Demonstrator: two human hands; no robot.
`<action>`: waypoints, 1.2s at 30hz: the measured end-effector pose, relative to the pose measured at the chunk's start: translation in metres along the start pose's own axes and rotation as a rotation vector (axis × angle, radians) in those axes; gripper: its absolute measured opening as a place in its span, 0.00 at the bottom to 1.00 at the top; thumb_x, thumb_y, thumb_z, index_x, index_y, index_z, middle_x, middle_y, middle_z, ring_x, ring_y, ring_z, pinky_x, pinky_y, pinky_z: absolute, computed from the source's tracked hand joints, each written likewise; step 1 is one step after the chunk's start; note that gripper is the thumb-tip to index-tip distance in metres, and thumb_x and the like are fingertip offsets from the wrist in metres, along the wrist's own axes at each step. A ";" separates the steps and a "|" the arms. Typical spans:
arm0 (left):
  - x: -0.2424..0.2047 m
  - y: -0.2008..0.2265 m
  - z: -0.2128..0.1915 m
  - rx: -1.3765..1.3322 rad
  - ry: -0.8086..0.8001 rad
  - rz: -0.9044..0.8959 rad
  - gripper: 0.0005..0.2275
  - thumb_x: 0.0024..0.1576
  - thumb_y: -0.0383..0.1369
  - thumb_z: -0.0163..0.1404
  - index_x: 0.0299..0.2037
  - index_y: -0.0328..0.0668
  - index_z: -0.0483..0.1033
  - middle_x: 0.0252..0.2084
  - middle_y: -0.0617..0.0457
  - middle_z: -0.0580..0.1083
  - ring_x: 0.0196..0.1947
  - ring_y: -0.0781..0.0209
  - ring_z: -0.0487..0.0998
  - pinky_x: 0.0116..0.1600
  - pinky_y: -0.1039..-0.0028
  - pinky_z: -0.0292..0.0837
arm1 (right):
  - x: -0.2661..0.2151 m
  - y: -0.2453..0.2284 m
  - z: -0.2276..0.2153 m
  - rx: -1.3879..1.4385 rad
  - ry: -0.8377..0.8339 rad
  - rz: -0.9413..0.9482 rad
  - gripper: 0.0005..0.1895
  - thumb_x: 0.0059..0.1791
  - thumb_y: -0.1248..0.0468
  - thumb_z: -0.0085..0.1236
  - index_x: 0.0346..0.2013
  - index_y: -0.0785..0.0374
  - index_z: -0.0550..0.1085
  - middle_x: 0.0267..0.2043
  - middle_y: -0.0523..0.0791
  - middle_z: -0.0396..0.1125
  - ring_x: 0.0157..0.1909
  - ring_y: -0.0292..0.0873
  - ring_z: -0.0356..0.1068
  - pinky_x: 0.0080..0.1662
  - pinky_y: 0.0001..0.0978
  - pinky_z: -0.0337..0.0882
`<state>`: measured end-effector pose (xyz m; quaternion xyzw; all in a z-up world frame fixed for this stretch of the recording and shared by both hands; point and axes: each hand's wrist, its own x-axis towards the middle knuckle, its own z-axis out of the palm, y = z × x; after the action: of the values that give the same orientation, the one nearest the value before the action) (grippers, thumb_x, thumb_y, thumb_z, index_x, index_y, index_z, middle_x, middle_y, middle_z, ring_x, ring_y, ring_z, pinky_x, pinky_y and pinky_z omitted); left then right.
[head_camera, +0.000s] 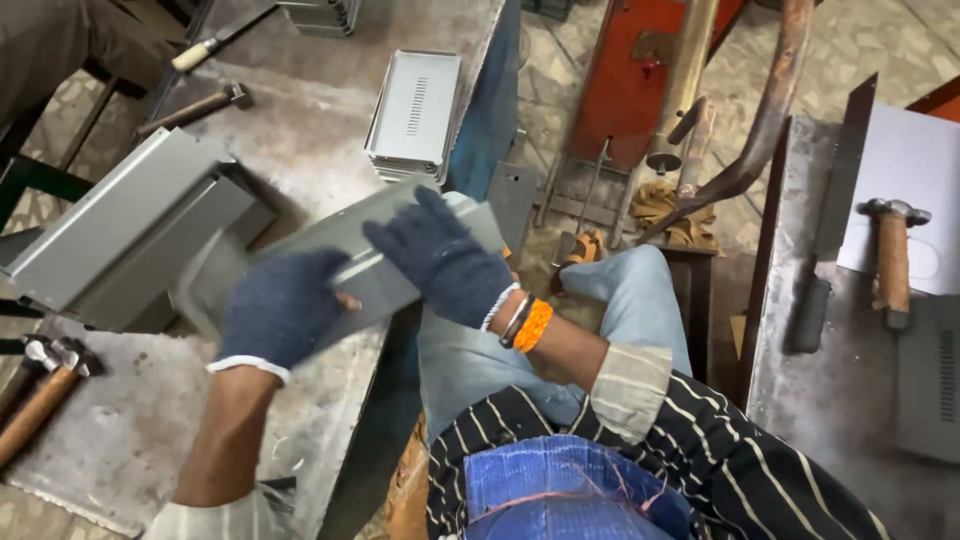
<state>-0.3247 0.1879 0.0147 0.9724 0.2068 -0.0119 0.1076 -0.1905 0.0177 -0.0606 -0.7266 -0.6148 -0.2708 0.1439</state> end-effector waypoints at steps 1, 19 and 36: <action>0.003 0.010 -0.013 -0.001 0.001 0.009 0.23 0.41 0.44 0.66 0.48 0.49 0.84 0.44 0.42 0.80 0.43 0.41 0.80 0.47 0.55 0.75 | -0.001 0.004 -0.012 -0.008 -0.001 0.005 0.45 0.39 0.65 0.66 0.70 0.60 0.61 0.63 0.51 0.63 0.70 0.54 0.62 0.73 0.55 0.56; 0.035 0.196 0.139 -2.117 0.113 -0.057 0.28 0.65 0.47 0.51 0.64 0.28 0.67 0.58 0.42 0.73 0.58 0.52 0.72 0.61 0.61 0.70 | -0.071 0.038 -0.122 1.016 1.160 1.041 0.38 0.43 0.68 0.70 0.63 0.62 0.60 0.57 0.44 0.64 0.58 0.42 0.67 0.58 0.39 0.73; 0.045 0.304 0.123 -1.368 -0.667 0.636 0.15 0.54 0.39 0.60 0.42 0.32 0.82 0.37 0.51 0.82 0.37 0.65 0.82 0.45 0.73 0.79 | -0.169 0.017 -0.107 1.340 1.586 1.512 0.18 0.54 0.49 0.47 0.51 0.55 0.72 0.49 0.40 0.69 0.52 0.37 0.69 0.55 0.32 0.69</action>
<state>-0.1579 -0.0919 -0.0459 0.6495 -0.1595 -0.1405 0.7300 -0.2137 -0.1816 -0.0674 -0.3202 0.1861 -0.1180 0.9213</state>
